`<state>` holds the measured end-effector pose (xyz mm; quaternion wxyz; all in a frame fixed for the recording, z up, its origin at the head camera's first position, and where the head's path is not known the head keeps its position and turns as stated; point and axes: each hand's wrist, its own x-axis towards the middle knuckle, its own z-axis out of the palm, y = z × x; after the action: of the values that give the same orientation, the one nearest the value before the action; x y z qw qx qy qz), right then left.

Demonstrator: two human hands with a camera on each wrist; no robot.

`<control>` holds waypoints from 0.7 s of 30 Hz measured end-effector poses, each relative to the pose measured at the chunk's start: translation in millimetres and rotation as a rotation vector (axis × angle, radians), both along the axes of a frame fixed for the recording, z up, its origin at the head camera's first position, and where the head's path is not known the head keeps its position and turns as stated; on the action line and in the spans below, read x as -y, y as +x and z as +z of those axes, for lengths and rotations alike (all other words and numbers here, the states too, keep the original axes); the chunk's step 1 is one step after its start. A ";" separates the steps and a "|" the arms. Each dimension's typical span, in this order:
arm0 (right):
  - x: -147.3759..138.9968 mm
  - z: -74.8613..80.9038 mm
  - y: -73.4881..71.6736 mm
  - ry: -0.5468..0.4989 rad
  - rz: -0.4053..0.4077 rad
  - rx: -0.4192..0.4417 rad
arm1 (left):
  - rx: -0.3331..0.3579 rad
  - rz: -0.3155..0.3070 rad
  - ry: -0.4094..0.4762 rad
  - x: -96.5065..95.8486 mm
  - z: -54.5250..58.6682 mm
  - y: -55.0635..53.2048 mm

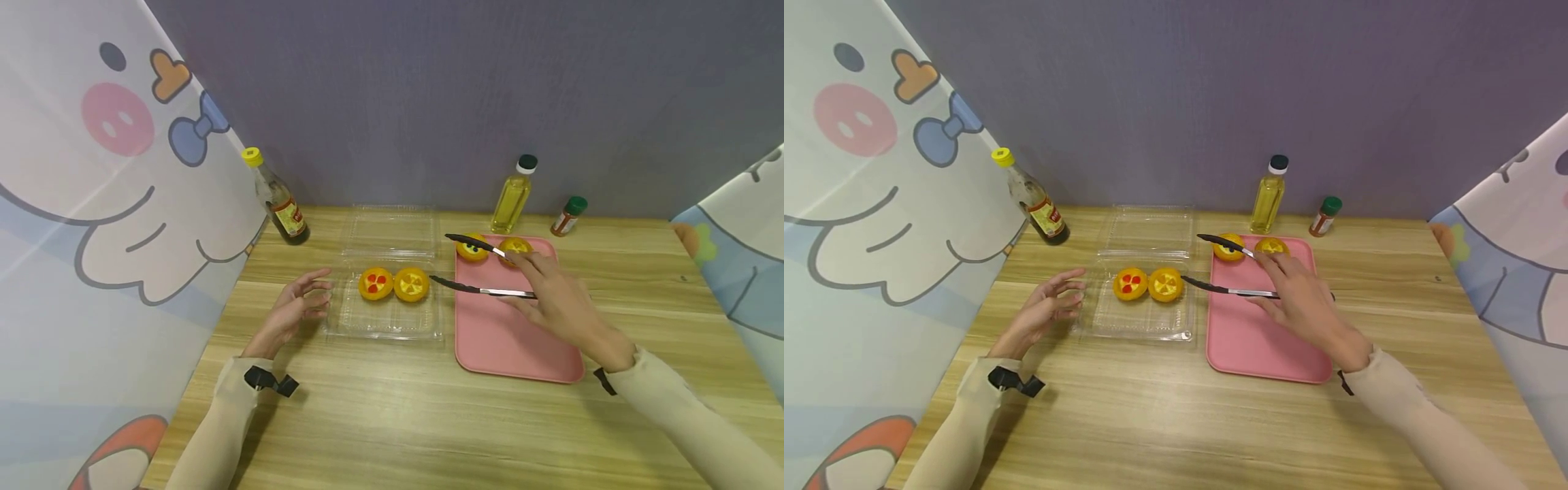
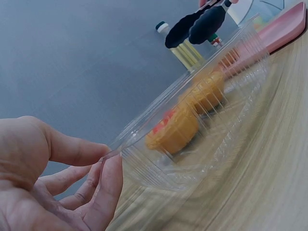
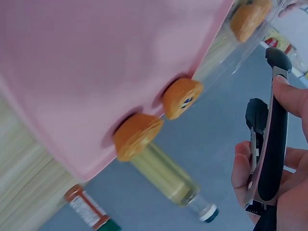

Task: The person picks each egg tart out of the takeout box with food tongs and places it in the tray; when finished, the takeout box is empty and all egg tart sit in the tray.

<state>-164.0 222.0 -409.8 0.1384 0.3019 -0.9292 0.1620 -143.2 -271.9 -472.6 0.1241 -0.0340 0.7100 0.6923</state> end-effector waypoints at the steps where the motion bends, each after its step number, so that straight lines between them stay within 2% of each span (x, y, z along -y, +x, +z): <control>1: 3.2 0.1 0.4 0.002 0.011 0.004 | 0.001 0.001 0.000 0.0 0.2 0.1; 9: 30.8 0.7 1.5 0.047 0.089 -0.012 | 0.001 -0.002 -0.010 0.8 0.9 1.1; 21: 66.2 7.1 -5.1 0.119 0.177 0.032 | 0.005 0.001 -0.020 0.4 1.2 0.3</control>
<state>-169.1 155.8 -402.7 0.0903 0.3877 -0.9090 0.1231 -142.9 -272.3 -471.4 0.1252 -0.0375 0.7167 0.6850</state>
